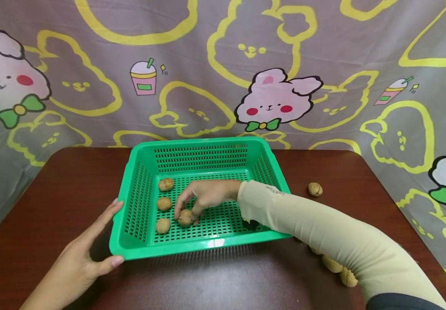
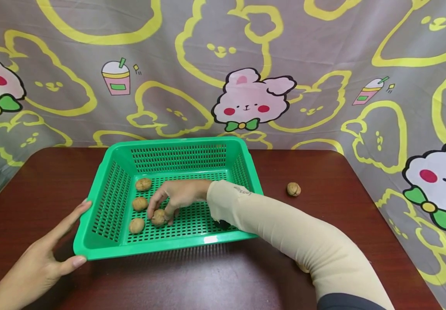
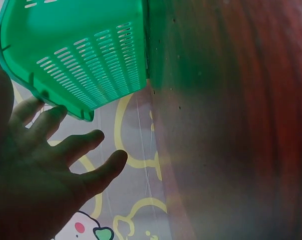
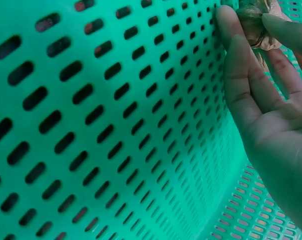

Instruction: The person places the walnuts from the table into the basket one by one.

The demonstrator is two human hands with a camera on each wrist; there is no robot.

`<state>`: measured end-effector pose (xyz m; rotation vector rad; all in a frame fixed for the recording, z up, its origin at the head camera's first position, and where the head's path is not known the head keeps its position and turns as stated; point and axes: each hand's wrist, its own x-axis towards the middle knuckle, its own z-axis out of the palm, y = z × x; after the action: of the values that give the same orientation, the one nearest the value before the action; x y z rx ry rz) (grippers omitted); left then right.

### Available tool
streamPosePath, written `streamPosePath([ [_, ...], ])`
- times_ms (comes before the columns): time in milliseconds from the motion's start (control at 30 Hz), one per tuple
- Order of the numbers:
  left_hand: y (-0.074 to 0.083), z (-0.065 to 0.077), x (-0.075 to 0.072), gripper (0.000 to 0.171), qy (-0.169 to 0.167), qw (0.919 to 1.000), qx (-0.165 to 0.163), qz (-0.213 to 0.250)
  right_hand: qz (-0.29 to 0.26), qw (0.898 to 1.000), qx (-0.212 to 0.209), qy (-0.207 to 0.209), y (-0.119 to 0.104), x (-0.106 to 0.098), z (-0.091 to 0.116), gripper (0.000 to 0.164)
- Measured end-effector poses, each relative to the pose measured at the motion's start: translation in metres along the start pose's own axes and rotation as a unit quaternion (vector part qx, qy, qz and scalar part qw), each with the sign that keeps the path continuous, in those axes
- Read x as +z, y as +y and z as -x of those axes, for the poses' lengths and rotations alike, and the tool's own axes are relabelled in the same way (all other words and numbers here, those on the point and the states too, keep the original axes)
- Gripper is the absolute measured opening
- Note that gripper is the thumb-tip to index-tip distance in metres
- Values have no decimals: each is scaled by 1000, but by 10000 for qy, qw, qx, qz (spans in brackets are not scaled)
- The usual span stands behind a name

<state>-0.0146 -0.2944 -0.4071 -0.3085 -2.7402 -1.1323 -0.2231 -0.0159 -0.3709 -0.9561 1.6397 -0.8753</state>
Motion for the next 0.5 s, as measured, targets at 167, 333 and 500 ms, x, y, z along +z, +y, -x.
streamPosePath([
  [167, 1, 0, 0, 109, 5, 10000, 11, -16, 142, 9998, 84, -70, 0, 1, 0, 42],
  [333, 1, -1, 0, 109, 14, 10000, 3, -27, 250, 9995, 131, -123, 0, 2, 1, 42],
  [500, 1, -1, 0, 109, 16, 10000, 6, -15, 173, 9995, 157, -197, 0, 2, 2, 47],
])
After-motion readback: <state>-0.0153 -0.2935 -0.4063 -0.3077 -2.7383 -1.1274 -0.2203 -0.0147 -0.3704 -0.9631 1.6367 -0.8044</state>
